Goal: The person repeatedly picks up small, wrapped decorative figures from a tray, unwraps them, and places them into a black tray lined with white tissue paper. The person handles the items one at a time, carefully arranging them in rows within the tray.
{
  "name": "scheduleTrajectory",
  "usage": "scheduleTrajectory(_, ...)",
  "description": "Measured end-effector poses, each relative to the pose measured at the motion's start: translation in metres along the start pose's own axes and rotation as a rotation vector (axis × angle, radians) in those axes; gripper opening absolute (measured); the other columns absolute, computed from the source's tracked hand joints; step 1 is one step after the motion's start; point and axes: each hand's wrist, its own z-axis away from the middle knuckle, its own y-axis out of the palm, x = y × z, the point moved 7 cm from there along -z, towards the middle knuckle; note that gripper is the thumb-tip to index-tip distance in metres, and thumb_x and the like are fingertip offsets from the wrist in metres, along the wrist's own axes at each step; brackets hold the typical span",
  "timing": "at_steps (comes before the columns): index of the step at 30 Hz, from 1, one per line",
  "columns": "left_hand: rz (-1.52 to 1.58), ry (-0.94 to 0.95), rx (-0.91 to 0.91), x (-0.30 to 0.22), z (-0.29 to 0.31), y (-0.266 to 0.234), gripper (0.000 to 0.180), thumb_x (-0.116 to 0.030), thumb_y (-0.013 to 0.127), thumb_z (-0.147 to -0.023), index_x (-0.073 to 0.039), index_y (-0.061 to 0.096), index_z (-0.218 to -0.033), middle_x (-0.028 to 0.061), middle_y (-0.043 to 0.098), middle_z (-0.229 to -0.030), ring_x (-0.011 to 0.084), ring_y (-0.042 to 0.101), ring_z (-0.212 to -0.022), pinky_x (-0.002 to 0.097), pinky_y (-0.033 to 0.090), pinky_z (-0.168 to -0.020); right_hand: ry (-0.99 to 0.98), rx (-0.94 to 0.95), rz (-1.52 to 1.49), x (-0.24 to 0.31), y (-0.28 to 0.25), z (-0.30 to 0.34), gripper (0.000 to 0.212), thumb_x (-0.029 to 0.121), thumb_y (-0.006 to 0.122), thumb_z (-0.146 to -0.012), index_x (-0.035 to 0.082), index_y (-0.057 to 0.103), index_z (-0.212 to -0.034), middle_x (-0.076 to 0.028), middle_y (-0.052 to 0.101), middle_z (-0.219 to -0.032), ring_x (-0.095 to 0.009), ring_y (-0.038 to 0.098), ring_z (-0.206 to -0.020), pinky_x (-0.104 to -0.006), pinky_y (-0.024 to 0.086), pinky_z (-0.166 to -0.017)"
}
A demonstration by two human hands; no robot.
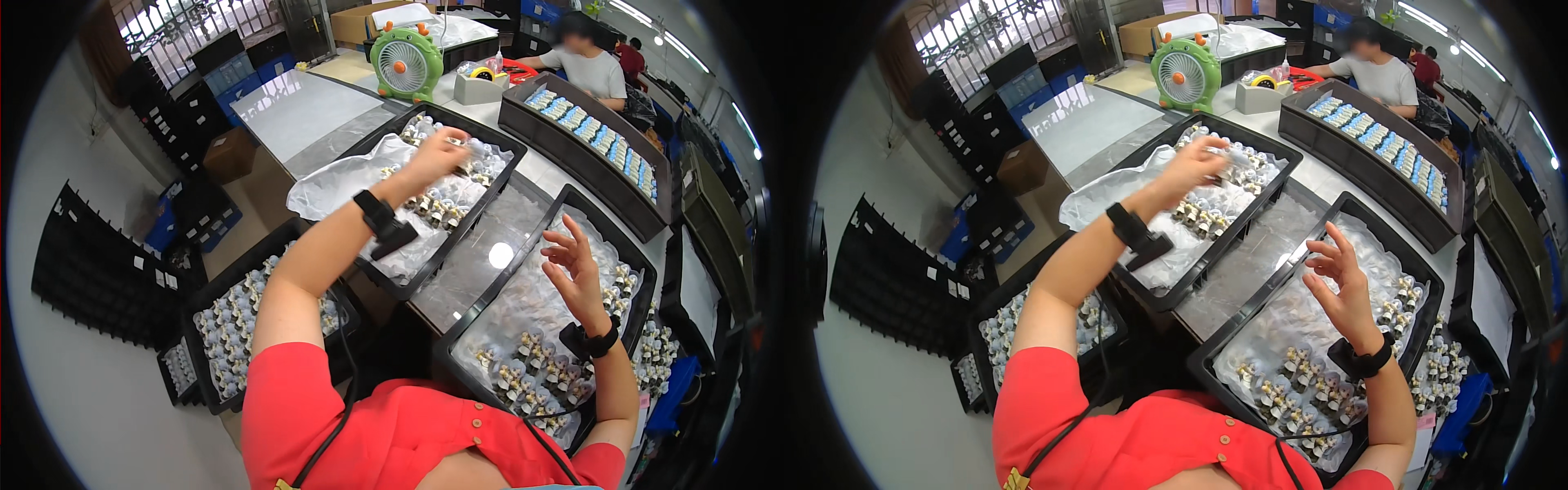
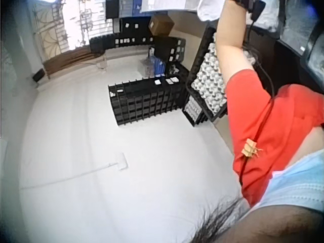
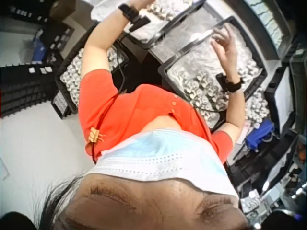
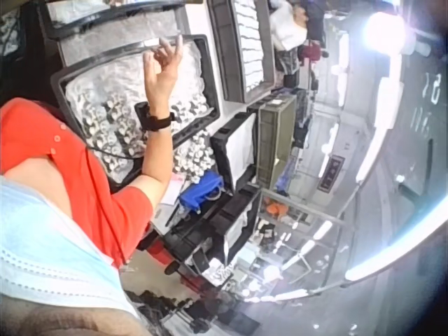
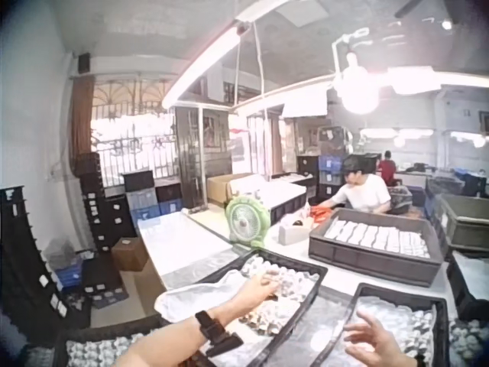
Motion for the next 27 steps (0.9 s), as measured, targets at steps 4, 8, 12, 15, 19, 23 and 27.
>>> scheduleTrajectory(4, -0.474, -0.033, -0.479, 0.091, -0.021, -0.147, 0.031, -0.014, 0.063, -0.082, -0.008, 0.055, -0.111, 0.0078, 0.064, -0.087, 0.0138, 0.059, -0.074, 0.0267, 0.049, -0.06, -0.057, 0.063, 0.101, 0.002, 0.011, -0.008, 0.068, 0.002, 0.065, -0.08, 0.01, 0.031, -0.139, -0.012, 0.061, -0.112, -0.019, 0.062, -0.096, -0.031, 0.05, -0.085)
scheduleTrajectory(8, -0.755, -0.275, -0.618, 0.135, -0.021, -0.195, 0.025, -0.011, 0.062, -0.077, -0.008, 0.062, -0.102, 0.0124, 0.067, -0.092, 0.0206, 0.064, -0.084, 0.0332, 0.051, -0.069, -0.07, 0.098, 0.162, 0.005, 0.015, -0.006, 0.065, 0.004, 0.066, -0.079, 0.01, 0.035, -0.136, -0.011, 0.063, -0.107, -0.021, 0.063, -0.094, -0.0317, 0.05, -0.084)
scheduleTrajectory(12, -0.903, -0.364, -0.537, 0.116, -0.012, -0.176, 0.027, -0.012, 0.061, -0.076, -0.009, 0.063, -0.102, 0.0133, 0.066, -0.099, 0.0271, 0.063, -0.094, 0.0354, 0.049, -0.081, -0.051, 0.131, 0.197, 0.0, 0.014, -0.004, 0.061, 0.004, 0.066, -0.08, 0.009, 0.039, -0.134, -0.01, 0.065, -0.103, -0.022, 0.063, -0.094, -0.0323, 0.05, -0.083)
scheduleTrajectory(15, -0.996, -0.396, -0.429, 0.123, -0.017, -0.184, 0.033, -0.016, 0.064, -0.073, -0.011, 0.064, -0.106, 0.0122, 0.065, -0.104, 0.0279, 0.061, -0.1, 0.0357, 0.047, -0.086, -0.065, 0.173, 0.236, 0.0, 0.016, -0.005, 0.057, 0.003, 0.066, -0.079, 0.009, 0.043, -0.132, -0.01, 0.066, -0.1, -0.021, 0.063, -0.093, -0.0324, 0.049, -0.083)
scheduleTrajectory(19, -1.152, -0.403, -0.257, 0.101, -0.011, -0.159, 0.034, -0.021, 0.066, -0.072, -0.01, 0.064, -0.104, 0.0147, 0.065, -0.104, 0.0295, 0.061, -0.1, 0.0379, 0.048, -0.085, -0.065, 0.181, 0.244, 0.0, 0.017, -0.004, 0.055, 0.002, 0.066, -0.079, 0.008, 0.045, -0.13, -0.01, 0.066, -0.1, -0.021, 0.064, -0.092, -0.0319, 0.049, -0.082)
scheduleTrajectory(23, -1.267, -0.316, -0.218, 0.11, -0.019, -0.164, 0.033, -0.022, 0.067, -0.072, -0.009, 0.065, -0.101, 0.0163, 0.065, -0.102, 0.0308, 0.061, -0.098, 0.039, 0.048, -0.084, -0.071, 0.197, 0.263, -0.001, 0.017, -0.004, 0.053, 0.002, 0.066, -0.078, 0.008, 0.048, -0.127, -0.01, 0.066, -0.099, -0.021, 0.064, -0.091, -0.0316, 0.049, -0.081)
scheduleTrajectory(27, -1.223, -0.346, -0.113, 0.116, -0.023, -0.173, 0.032, -0.021, 0.068, -0.072, -0.008, 0.065, -0.101, 0.0167, 0.065, -0.101, 0.0323, 0.061, -0.098, 0.0399, 0.048, -0.085, -0.066, 0.204, 0.256, 0.0, 0.018, -0.004, 0.049, 0.001, 0.066, -0.078, 0.008, 0.051, -0.124, -0.01, 0.066, -0.097, -0.021, 0.064, -0.09, -0.0319, 0.049, -0.08)
